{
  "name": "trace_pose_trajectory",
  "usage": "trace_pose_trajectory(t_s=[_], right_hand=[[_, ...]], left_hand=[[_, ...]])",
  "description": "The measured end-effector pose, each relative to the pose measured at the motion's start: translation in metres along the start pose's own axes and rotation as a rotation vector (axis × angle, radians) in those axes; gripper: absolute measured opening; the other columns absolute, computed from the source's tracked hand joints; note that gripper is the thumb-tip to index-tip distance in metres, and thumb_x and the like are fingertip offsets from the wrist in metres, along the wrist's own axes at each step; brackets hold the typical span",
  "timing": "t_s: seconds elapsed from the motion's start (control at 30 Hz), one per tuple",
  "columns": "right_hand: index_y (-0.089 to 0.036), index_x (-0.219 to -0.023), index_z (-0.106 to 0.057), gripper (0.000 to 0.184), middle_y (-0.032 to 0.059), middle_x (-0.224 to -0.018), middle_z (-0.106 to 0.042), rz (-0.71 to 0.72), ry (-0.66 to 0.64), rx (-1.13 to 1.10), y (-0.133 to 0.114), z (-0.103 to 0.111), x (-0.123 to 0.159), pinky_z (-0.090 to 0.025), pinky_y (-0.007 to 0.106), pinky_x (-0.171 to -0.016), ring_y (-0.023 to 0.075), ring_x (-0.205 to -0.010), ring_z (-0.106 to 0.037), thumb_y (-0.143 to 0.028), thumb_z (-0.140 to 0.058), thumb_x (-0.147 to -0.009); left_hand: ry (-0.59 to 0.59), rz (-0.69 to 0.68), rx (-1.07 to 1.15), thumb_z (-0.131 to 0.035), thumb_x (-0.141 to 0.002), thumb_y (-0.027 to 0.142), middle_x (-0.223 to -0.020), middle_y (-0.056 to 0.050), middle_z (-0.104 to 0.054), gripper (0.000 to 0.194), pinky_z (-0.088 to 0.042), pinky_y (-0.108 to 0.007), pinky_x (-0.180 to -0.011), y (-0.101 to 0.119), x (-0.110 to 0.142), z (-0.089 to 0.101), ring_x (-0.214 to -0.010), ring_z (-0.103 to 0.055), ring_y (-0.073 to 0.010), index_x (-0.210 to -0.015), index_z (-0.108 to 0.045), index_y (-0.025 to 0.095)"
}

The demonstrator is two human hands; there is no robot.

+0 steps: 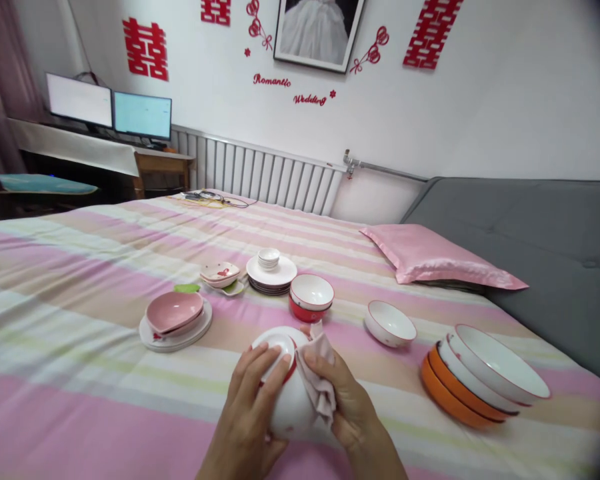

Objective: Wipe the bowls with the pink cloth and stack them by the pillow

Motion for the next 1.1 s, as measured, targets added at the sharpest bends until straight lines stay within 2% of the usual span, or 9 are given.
trace_pose_trajectory(t_s=[0.17,0.3,0.37,0.47,0.57,0.63,0.73,0.9,1.1], right_hand=[[-0.029,-0.123,-0.050,0.063,0.0002,-0.095,-0.070,0.068,0.005,-0.003,0.001,-0.001,-0.002,-0.053,0.031,-0.073,0.0184,-0.082,-0.067,-0.028,-0.077,-0.066],[-0.033,-0.131,-0.042,0.073,-0.0014,-0.096,-0.070,0.153,0.002,0.009,-0.002,0.002,-0.001,-0.054,0.029,-0.071,0.0175,-0.080,-0.067,-0.032,-0.076,-0.067],[-0.033,-0.132,-0.041,0.075,-0.0007,-0.099,-0.069,0.198,-0.015,0.017,-0.004,0.002,0.000,-0.054,0.029,-0.070,0.0177,-0.081,-0.067,-0.033,-0.077,-0.066],[-0.033,-0.131,-0.044,0.078,0.0006,-0.102,-0.068,0.234,-0.055,0.062,-0.007,-0.002,0.004,-0.054,0.029,-0.070,0.0179,-0.082,-0.066,-0.030,-0.079,-0.061],[-0.030,-0.131,-0.043,0.087,0.0037,-0.105,-0.067,0.199,-0.118,0.106,-0.002,-0.011,0.007,-0.053,0.030,-0.075,0.0198,-0.088,-0.065,-0.022,-0.082,-0.054],[-0.027,-0.133,-0.041,0.096,0.0061,-0.112,-0.064,0.173,-0.148,0.138,0.002,-0.017,0.007,-0.052,0.032,-0.078,0.0219,-0.093,-0.064,-0.017,-0.083,-0.048],[-0.026,-0.133,-0.039,0.099,0.0079,-0.119,-0.061,0.178,-0.170,0.180,0.004,-0.019,0.006,-0.051,0.033,-0.081,0.0238,-0.097,-0.063,-0.017,-0.083,-0.046],[-0.028,-0.140,-0.027,0.105,0.0102,-0.123,-0.057,0.195,-0.223,0.287,0.008,-0.015,0.003,-0.054,0.037,-0.076,0.0282,-0.102,-0.061,-0.026,-0.083,-0.051],[-0.024,-0.140,-0.028,0.111,0.0108,-0.109,-0.062,0.258,-0.190,0.395,0.011,-0.015,0.004,-0.052,0.040,-0.078,0.0312,-0.098,-0.061,-0.044,-0.085,-0.046]], left_hand=[[-0.015,0.093,0.106,-0.073,-0.067,0.026,-0.139,-0.016,-0.036,0.081,-0.029,-0.058,-0.105,-0.008,0.003,0.002,-0.132,-0.028,-0.0367,-0.137,-0.033,0.023],[0.123,0.574,0.608,-0.073,-0.050,0.064,-0.149,-0.019,-0.021,0.115,-0.032,-0.056,-0.102,-0.039,0.010,0.002,-0.135,-0.022,-0.0404,-0.143,-0.019,0.023],[0.177,0.939,1.048,-0.056,-0.066,0.069,-0.146,-0.017,-0.031,0.093,-0.040,-0.049,-0.098,-0.049,0.018,-0.011,-0.133,-0.030,-0.0361,-0.140,-0.028,0.021],[0.037,1.327,1.643,-0.043,-0.082,0.060,-0.124,-0.018,-0.058,0.067,-0.048,-0.043,-0.088,-0.033,0.021,-0.037,-0.116,-0.053,-0.0332,-0.128,-0.047,0.011],[0.172,1.535,1.713,-0.054,-0.082,0.047,-0.104,-0.012,-0.069,0.052,-0.053,-0.038,-0.078,-0.034,0.029,-0.040,-0.094,-0.065,-0.0281,-0.121,-0.055,0.013],[0.345,1.590,1.622,-0.058,-0.080,0.043,-0.095,-0.008,-0.072,0.046,-0.054,-0.036,-0.073,-0.043,0.036,-0.035,-0.084,-0.068,-0.0253,-0.117,-0.058,0.016],[0.460,1.584,1.550,-0.060,-0.078,0.042,-0.086,-0.006,-0.073,0.044,-0.054,-0.034,-0.067,-0.051,0.041,-0.028,-0.074,-0.068,-0.0240,-0.112,-0.061,0.014],[0.487,1.525,1.521,-0.063,-0.070,0.050,-0.070,-0.002,-0.070,0.048,-0.050,-0.031,-0.059,-0.057,0.037,-0.019,-0.064,-0.064,-0.0225,-0.099,-0.066,0.012],[0.507,1.388,1.326,-0.066,-0.067,0.050,-0.044,0.005,-0.052,0.036,-0.036,-0.024,-0.043,-0.058,0.031,-0.002,-0.043,-0.044,-0.0118,-0.054,-0.057,0.018]])
Point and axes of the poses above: each hand's wrist, its own x-axis away from the middle knuckle, its own z-axis out of the back of the hand, y = z × x, the point moved 7 cm from there along -x, towards the middle knuckle
